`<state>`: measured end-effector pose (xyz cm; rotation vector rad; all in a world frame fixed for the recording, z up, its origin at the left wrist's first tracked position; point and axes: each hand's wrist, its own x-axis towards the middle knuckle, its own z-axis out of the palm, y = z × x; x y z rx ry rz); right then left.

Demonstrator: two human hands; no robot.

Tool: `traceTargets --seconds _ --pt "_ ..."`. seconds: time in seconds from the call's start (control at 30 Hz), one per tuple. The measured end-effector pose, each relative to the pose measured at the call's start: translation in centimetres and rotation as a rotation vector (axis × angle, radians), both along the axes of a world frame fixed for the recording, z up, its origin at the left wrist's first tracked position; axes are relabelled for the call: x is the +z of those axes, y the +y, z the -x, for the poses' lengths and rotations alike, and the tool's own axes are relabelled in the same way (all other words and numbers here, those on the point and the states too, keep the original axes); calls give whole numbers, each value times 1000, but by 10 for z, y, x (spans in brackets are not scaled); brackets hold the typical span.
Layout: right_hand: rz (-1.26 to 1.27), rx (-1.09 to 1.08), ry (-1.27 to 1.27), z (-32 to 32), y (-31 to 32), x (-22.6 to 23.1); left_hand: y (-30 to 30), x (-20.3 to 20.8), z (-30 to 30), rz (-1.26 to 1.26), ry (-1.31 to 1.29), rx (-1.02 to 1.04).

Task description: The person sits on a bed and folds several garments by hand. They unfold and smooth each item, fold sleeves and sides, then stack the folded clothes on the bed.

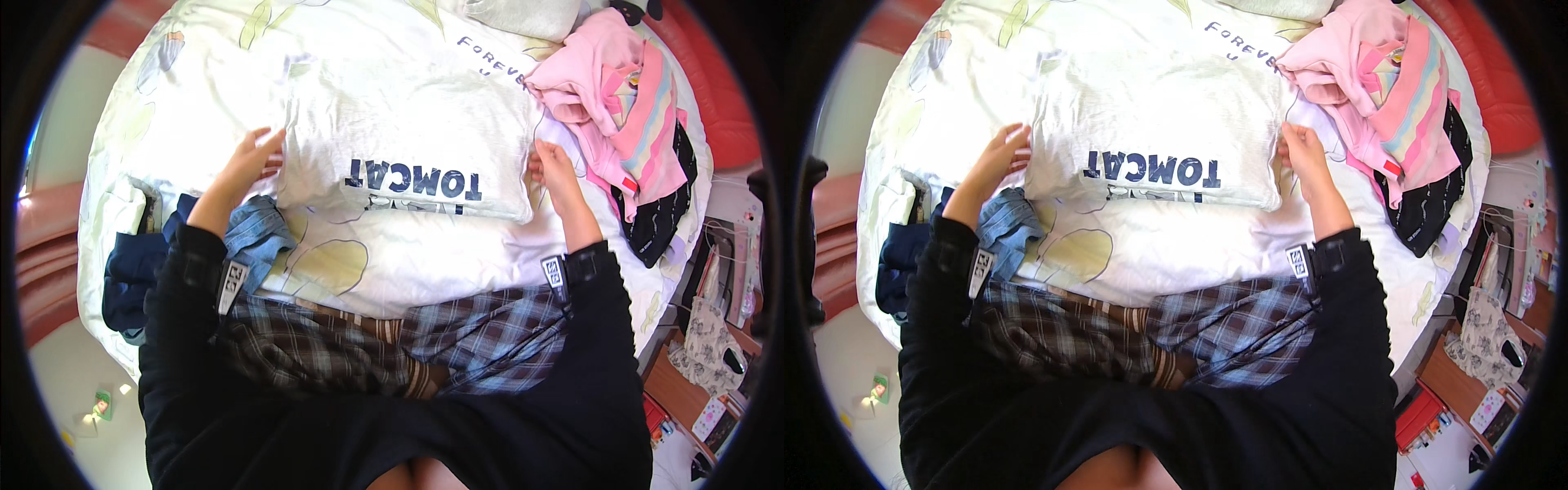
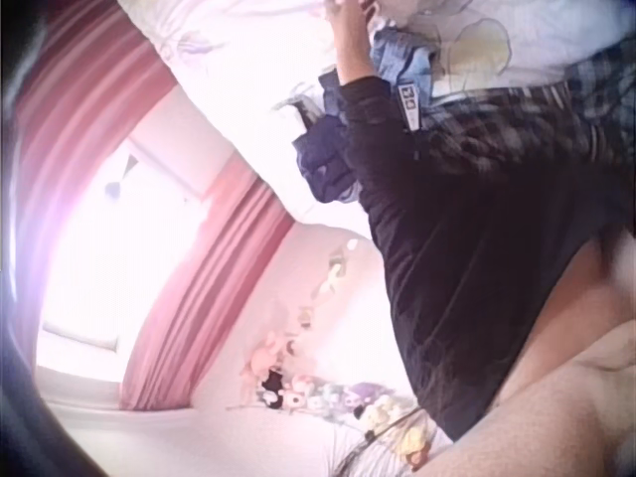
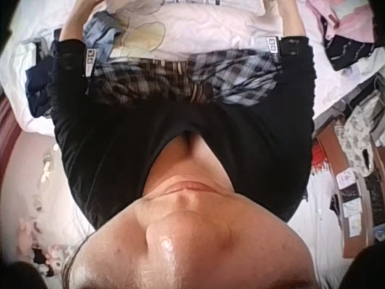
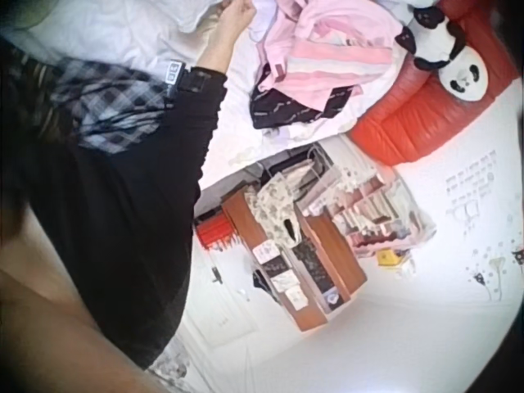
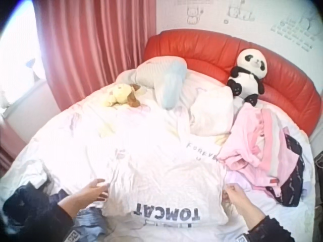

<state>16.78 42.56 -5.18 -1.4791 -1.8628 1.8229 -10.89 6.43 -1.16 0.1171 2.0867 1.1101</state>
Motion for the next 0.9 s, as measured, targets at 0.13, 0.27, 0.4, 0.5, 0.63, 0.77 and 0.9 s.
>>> traceTargets --seconds 0.13,0.27,0.4,0.5,0.63,0.77,0.9 --pt "134 94 -94 -24 -30 29 -26 3 -34 4 -8 -64" --pt "152 248 -98 -23 -46 44 -27 3 -41 -55 10 -83" --pt "-120 209 -177 -24 -64 40 -22 -1 -51 -83 112 -16" --pt "-157 163 -249 -33 -69 34 -21 -4 -54 -29 178 0" --pt "120 247 -229 -37 -50 27 -22 -13 -50 140 266 -133" --pt "203 142 -54 -37 -48 17 -25 -30 -49 99 318 -158" --pt "171 162 -35 -38 -50 9 -33 -41 -42 121 296 -151"
